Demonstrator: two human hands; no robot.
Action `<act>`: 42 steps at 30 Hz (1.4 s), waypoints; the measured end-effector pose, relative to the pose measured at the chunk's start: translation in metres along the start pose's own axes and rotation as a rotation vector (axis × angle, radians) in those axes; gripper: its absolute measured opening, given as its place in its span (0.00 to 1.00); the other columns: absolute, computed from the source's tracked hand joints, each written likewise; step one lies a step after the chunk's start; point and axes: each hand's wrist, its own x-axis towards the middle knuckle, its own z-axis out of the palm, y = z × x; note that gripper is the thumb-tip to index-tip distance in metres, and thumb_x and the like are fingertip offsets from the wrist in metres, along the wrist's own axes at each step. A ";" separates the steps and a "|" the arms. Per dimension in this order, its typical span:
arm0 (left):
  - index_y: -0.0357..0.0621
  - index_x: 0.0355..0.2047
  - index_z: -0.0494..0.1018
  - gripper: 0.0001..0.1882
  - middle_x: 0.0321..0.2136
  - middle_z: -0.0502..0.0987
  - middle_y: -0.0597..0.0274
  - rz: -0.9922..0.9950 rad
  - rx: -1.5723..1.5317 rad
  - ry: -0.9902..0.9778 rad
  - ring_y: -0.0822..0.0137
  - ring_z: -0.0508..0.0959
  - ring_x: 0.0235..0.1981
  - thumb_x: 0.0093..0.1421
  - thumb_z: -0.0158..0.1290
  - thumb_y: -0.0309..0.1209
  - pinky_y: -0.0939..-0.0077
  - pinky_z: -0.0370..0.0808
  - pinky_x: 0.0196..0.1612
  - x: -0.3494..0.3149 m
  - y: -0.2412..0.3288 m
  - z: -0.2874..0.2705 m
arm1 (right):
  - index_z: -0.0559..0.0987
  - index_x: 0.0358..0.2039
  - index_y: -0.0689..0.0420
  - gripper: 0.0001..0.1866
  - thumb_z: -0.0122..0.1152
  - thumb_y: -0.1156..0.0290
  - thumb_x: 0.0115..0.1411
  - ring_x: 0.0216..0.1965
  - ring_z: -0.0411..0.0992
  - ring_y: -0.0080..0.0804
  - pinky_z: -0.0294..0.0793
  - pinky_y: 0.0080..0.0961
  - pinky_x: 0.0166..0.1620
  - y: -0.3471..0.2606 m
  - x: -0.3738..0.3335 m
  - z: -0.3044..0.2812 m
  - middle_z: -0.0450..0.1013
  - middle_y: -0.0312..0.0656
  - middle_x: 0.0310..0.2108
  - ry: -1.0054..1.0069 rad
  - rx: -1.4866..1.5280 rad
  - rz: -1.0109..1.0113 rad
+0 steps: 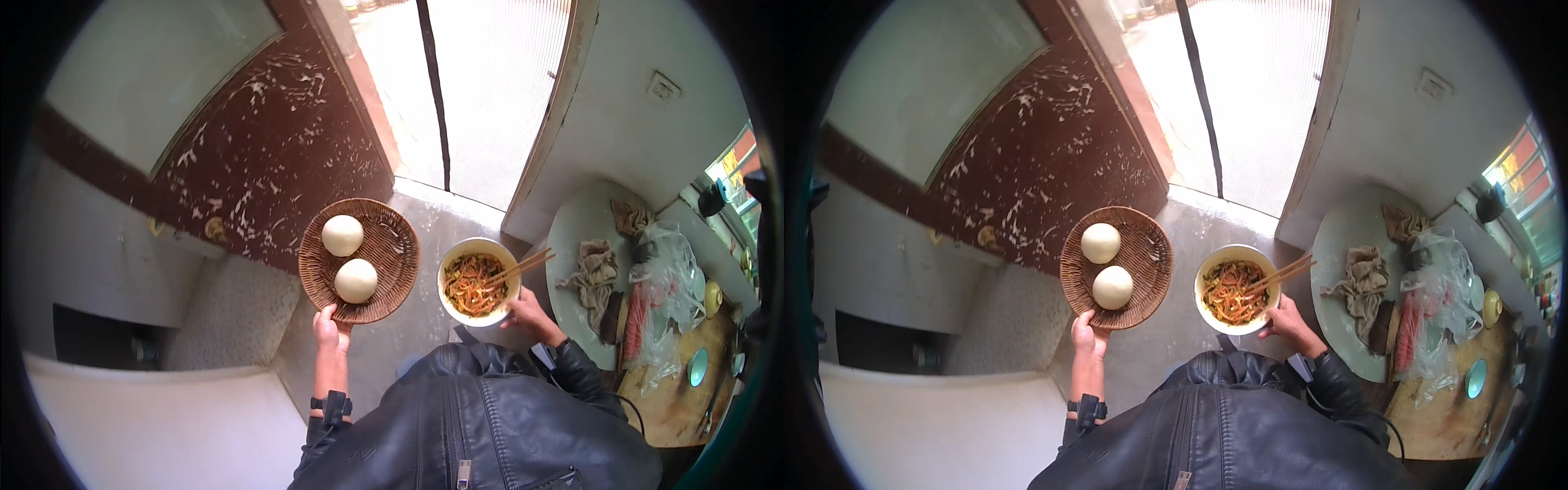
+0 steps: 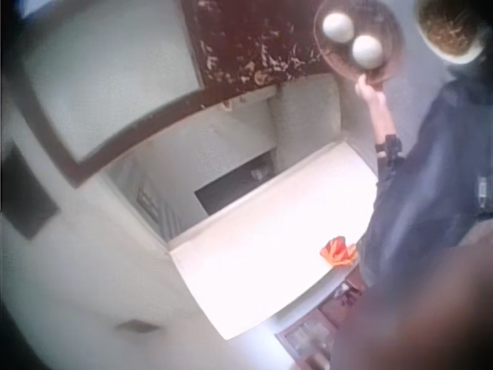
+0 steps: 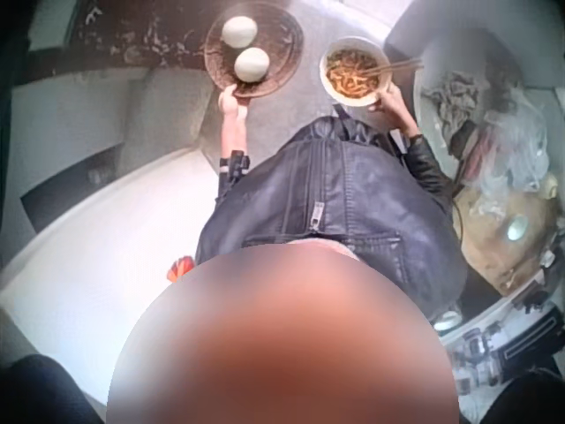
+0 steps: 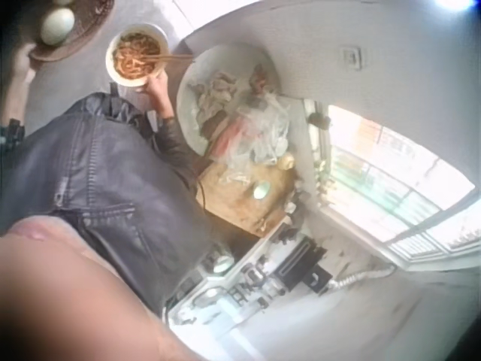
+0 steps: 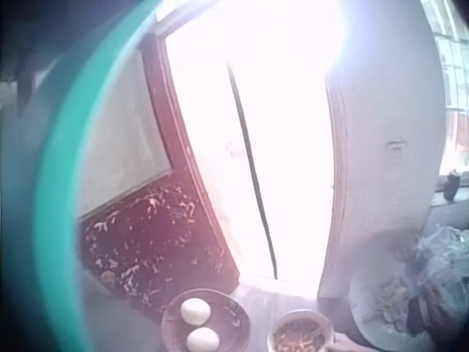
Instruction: The person carries a bowl of noodles and a basket of buns from the kitchen to the living room, places them on a table, then retrieves a broom and sweeps the kitchen and outdoor patio floors, gathering debris into a dustpan.
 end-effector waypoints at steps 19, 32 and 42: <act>0.30 0.41 0.73 0.12 0.36 0.80 0.50 -0.371 0.633 -0.802 0.58 0.82 0.34 0.64 0.43 0.25 0.61 0.84 0.38 0.517 0.109 0.385 | 0.66 0.61 0.58 0.28 0.43 0.83 0.58 0.33 0.80 0.35 0.86 0.29 0.26 -0.189 0.239 0.072 0.76 0.45 0.44 0.511 0.330 -0.044; 0.28 0.41 0.71 0.13 0.35 0.79 0.48 -0.513 0.733 -0.918 0.55 0.82 0.32 0.64 0.43 0.27 0.59 0.85 0.35 0.704 0.008 0.638 | 0.68 0.60 0.59 0.26 0.46 0.83 0.59 0.33 0.79 0.33 0.85 0.28 0.27 -0.292 0.421 0.091 0.76 0.47 0.43 0.542 0.375 -0.025; 0.34 0.40 0.74 0.13 0.33 0.80 0.56 -0.584 0.781 -1.047 0.63 0.81 0.31 0.65 0.46 0.31 0.68 0.81 0.35 0.752 -0.076 0.797 | 0.67 0.58 0.62 0.24 0.47 0.82 0.59 0.28 0.78 0.33 0.84 0.29 0.24 -0.396 0.613 0.019 0.76 0.45 0.38 0.460 0.527 -0.104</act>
